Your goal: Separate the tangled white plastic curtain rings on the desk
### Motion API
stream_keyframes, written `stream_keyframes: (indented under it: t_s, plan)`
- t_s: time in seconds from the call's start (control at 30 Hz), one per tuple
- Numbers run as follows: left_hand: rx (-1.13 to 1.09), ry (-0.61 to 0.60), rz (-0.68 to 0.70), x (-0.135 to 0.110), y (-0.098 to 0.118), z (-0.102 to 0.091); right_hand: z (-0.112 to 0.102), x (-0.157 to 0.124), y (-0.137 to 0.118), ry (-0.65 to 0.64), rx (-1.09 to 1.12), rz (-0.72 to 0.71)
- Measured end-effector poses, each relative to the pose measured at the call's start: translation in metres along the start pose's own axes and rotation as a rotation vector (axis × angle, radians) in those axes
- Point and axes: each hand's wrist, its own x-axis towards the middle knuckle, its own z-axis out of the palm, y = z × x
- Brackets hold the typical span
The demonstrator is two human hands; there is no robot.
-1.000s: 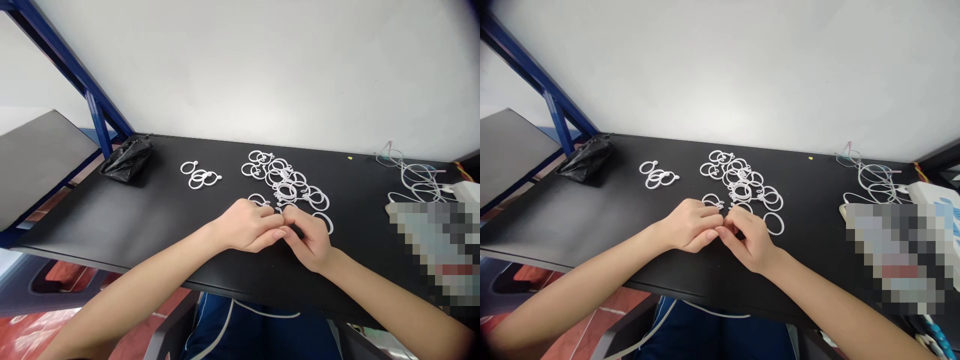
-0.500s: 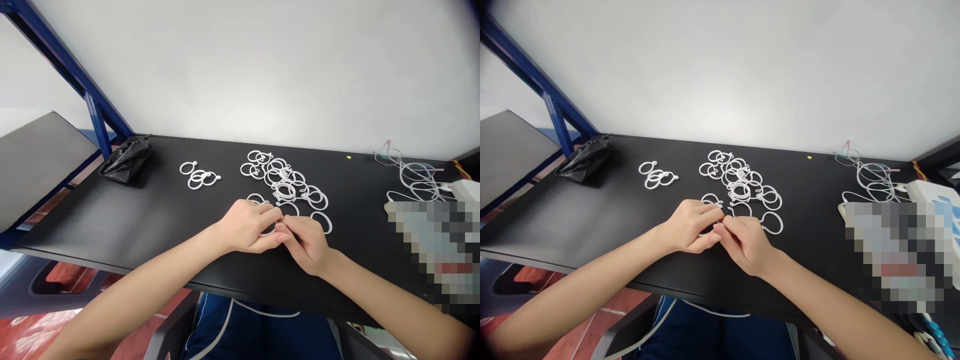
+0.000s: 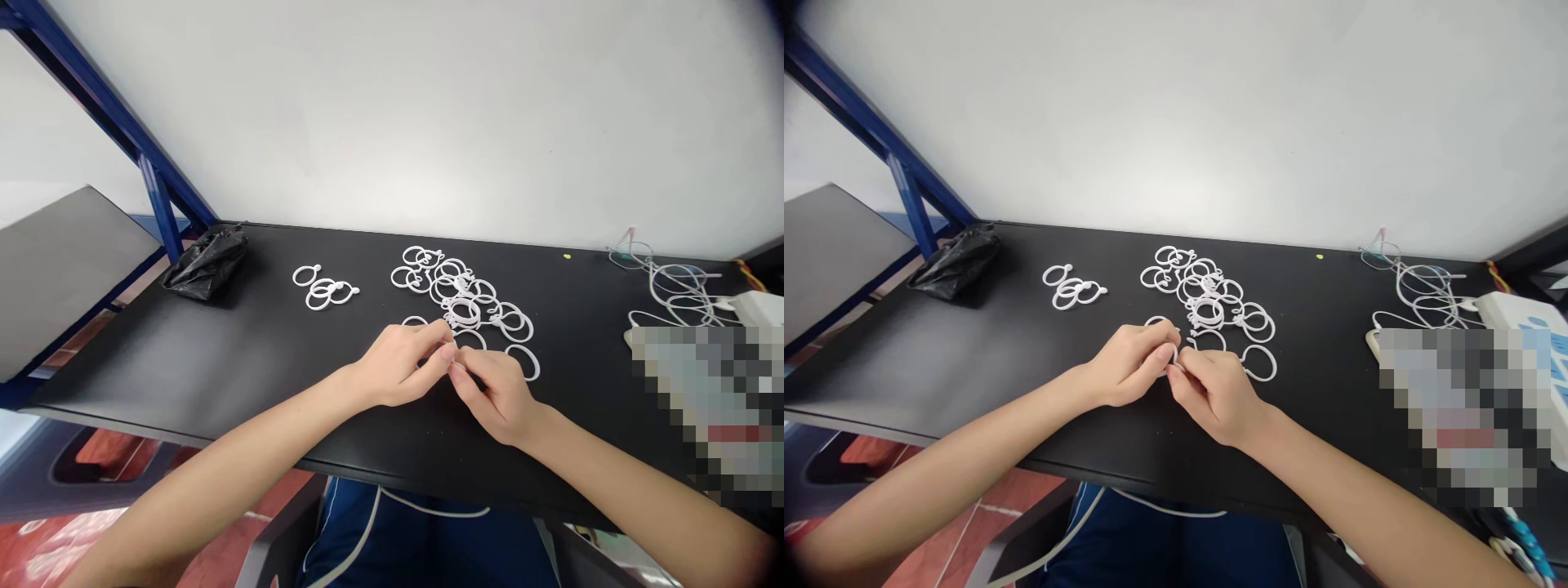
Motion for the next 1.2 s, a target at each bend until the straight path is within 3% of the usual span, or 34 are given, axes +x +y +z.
stream_keyframes:
  t_s: [0.4,1.2]
  plan:
    - [0.126,0.078,0.093,-0.0001,-0.0045,-0.0011,-0.0004,-0.0007,-0.0001,-0.086,-0.084,-0.006]
    - [0.143,0.018,0.118,0.0012,-0.0098,-0.0048,-0.002,0.0013,0.0012,-0.14,-0.033,0.008]
